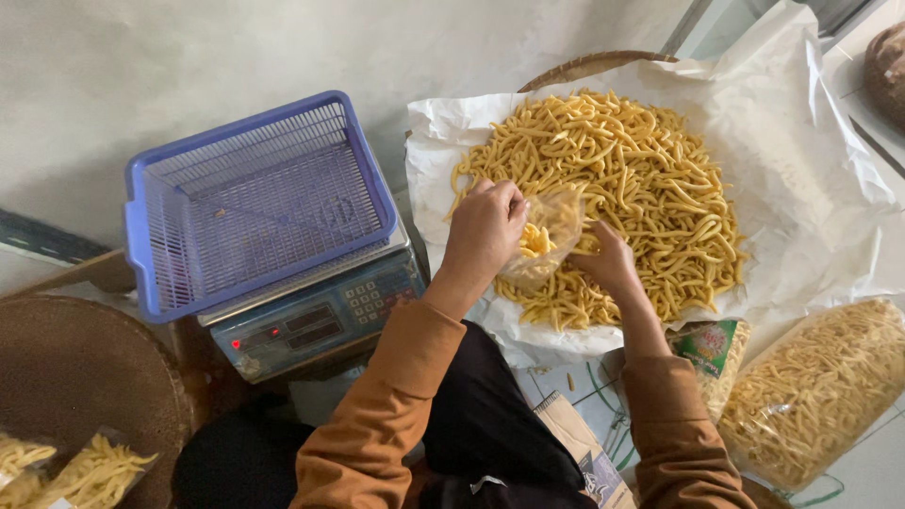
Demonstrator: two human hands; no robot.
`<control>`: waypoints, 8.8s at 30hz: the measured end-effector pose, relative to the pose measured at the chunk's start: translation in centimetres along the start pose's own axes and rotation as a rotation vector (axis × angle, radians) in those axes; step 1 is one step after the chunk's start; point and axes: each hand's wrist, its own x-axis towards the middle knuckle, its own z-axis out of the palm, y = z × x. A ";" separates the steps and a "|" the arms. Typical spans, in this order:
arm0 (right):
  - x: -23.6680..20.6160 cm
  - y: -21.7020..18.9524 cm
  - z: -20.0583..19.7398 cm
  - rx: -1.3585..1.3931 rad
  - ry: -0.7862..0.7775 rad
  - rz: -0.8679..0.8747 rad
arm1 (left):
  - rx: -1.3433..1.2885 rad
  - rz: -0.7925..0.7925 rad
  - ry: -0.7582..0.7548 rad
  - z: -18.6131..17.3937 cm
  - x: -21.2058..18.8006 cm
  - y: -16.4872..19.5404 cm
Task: The person sits on the floor and fills clear plastic bags with fried snack sticks taken by hand from a large pile on paper. They weigh each filled bag on a digital scale, adjust the contents, and set filled bags aside with other completed bags.
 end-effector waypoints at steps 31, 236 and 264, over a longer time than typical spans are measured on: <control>2.7 -16.7 -10.9 -0.123 -0.340 -0.340 | 0.036 -0.003 -0.115 2.6 2.9 0.8; -3.7 0.5 -1.3 -0.592 -0.156 0.186 | -0.778 -0.369 1.524 -26.9 -25.2 -17.6; -11.7 -14.8 10.4 -0.038 0.286 -0.780 | 0.490 0.213 0.456 -28.9 -6.3 -12.9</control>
